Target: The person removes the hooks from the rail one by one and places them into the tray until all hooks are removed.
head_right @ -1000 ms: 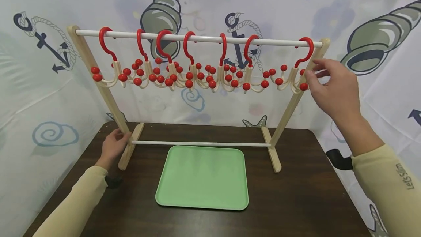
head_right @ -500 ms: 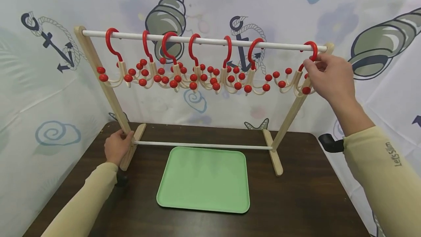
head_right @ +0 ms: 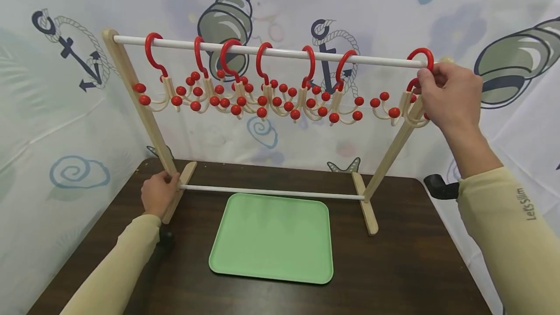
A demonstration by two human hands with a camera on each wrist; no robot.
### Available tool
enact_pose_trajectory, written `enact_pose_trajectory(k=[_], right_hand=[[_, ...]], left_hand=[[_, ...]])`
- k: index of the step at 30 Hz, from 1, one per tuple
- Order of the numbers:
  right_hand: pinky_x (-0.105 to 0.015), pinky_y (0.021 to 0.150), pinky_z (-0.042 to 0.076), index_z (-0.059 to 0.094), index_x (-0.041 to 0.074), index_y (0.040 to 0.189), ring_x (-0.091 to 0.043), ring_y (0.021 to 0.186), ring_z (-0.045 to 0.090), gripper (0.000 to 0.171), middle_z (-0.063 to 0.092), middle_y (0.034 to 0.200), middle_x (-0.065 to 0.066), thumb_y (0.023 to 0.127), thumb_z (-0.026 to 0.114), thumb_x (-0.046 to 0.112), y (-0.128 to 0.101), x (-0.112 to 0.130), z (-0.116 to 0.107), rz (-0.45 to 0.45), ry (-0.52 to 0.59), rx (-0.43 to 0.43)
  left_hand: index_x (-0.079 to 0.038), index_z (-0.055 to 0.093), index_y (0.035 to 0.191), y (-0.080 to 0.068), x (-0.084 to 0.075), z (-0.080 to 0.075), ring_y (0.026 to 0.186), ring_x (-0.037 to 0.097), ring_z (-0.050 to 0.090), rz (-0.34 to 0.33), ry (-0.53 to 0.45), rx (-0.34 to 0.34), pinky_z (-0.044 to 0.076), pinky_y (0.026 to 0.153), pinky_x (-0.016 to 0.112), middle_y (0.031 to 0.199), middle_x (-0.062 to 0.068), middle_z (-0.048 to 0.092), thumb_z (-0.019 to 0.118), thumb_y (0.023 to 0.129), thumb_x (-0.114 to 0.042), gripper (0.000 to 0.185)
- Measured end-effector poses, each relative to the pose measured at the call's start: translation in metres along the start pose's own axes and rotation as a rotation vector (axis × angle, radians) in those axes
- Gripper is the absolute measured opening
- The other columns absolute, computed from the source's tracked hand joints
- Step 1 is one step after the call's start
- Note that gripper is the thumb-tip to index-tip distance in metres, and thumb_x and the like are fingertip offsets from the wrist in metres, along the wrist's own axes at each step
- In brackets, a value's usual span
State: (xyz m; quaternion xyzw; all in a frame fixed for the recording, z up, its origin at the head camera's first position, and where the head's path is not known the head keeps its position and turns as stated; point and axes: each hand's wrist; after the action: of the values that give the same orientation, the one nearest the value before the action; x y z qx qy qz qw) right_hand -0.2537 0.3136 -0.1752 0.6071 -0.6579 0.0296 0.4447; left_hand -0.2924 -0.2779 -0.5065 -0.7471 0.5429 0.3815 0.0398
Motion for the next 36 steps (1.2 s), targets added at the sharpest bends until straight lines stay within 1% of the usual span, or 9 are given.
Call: enact_pose_trajectory(k=[4,8,13,17,23,26,29,32,36], right_hand=[[-0.006,0.064,0.043,0.063,0.008,0.131,0.016,0.069,0.058,0.043,0.069,0.098,0.014,0.098,0.057,0.037,0.0,0.004,-0.004,-0.009,0.128,-0.068],[-0.005,0.066,0.042,0.064,0.012,0.128,0.014,0.072,0.061,0.038,0.07,0.111,0.007,0.098,0.058,0.035,-0.005,0.008,-0.011,-0.021,0.217,-0.13],[-0.004,0.064,0.042,0.062,0.02,0.13,0.014,0.072,0.06,0.039,0.068,0.121,0.006,0.097,0.056,0.041,-0.016,0.01,-0.022,0.03,0.218,-0.156],[-0.005,0.062,0.042,0.063,0.021,0.124,0.015,0.066,0.058,0.031,0.067,0.105,0.012,0.099,0.056,0.037,-0.031,0.006,-0.027,0.032,0.206,-0.156],[-0.007,0.058,0.041,0.062,0.004,0.123,0.015,0.063,0.054,0.041,0.053,0.08,0.034,0.099,0.055,0.037,-0.065,-0.014,-0.025,0.021,0.053,0.024],[-0.013,0.056,0.044,0.06,-0.002,0.122,0.012,0.062,0.054,0.05,0.052,0.076,0.036,0.098,0.055,0.042,-0.086,-0.026,-0.015,0.025,-0.037,0.129],[-0.021,0.053,0.048,0.064,-0.002,0.115,0.005,0.062,0.058,0.048,0.071,0.082,0.012,0.097,0.058,0.042,-0.105,-0.04,0.002,0.016,-0.038,0.236],[-0.025,0.052,0.048,0.067,-0.002,0.109,-0.003,0.062,0.061,0.042,0.073,0.087,-0.013,0.096,0.063,0.038,-0.124,-0.053,0.029,-0.015,-0.001,0.302],[-0.025,0.052,0.046,0.073,0.002,0.099,-0.009,0.064,0.062,0.031,0.072,0.083,-0.011,0.092,0.069,0.032,-0.151,-0.068,0.078,-0.09,0.046,0.342]], left_hand=[[0.0,0.07,0.097,-0.001,-0.001,0.0,0.072,0.039,0.063,-0.004,-0.014,0.0,0.046,0.065,0.053,0.079,0.019,0.068,0.06,0.097,-0.032,0.033],[0.0,0.07,0.099,-0.002,-0.003,0.0,0.074,0.04,0.063,-0.011,-0.014,0.006,0.046,0.067,0.054,0.081,0.02,0.068,0.06,0.097,-0.032,0.033],[-0.001,0.07,0.099,-0.002,-0.004,0.0,0.074,0.04,0.064,-0.011,0.009,0.004,0.045,0.065,0.054,0.08,0.019,0.069,0.06,0.097,-0.033,0.034],[-0.001,0.07,0.096,-0.002,-0.004,0.001,0.072,0.041,0.064,-0.003,0.017,0.001,0.045,0.064,0.055,0.079,0.019,0.069,0.06,0.097,-0.033,0.034],[-0.001,0.07,0.095,0.0,-0.002,0.001,0.072,0.04,0.064,-0.007,0.014,-0.01,0.045,0.064,0.055,0.078,0.019,0.068,0.06,0.097,-0.033,0.034],[-0.001,0.07,0.096,0.0,-0.003,0.002,0.072,0.04,0.063,-0.007,0.01,-0.006,0.045,0.064,0.054,0.078,0.019,0.068,0.059,0.097,-0.034,0.035],[-0.001,0.07,0.096,0.0,-0.004,0.003,0.073,0.041,0.063,-0.014,0.004,-0.007,0.045,0.065,0.055,0.079,0.019,0.068,0.058,0.097,-0.034,0.035],[-0.001,0.07,0.096,0.0,-0.004,0.004,0.074,0.041,0.063,-0.02,0.0,-0.019,0.044,0.067,0.056,0.079,0.019,0.068,0.059,0.097,-0.032,0.033],[-0.001,0.07,0.097,-0.002,-0.002,0.002,0.075,0.042,0.064,-0.023,-0.008,-0.018,0.044,0.067,0.056,0.081,0.019,0.069,0.059,0.097,-0.032,0.033]])
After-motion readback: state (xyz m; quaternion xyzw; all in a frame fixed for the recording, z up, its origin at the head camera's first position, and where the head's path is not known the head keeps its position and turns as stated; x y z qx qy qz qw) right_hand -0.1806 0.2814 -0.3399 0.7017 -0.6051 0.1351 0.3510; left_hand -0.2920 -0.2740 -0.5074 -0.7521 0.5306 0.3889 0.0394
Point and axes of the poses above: each hand's wrist, its own y-axis towards the middle knuckle, its own z-axis out of the palm, x = y × z
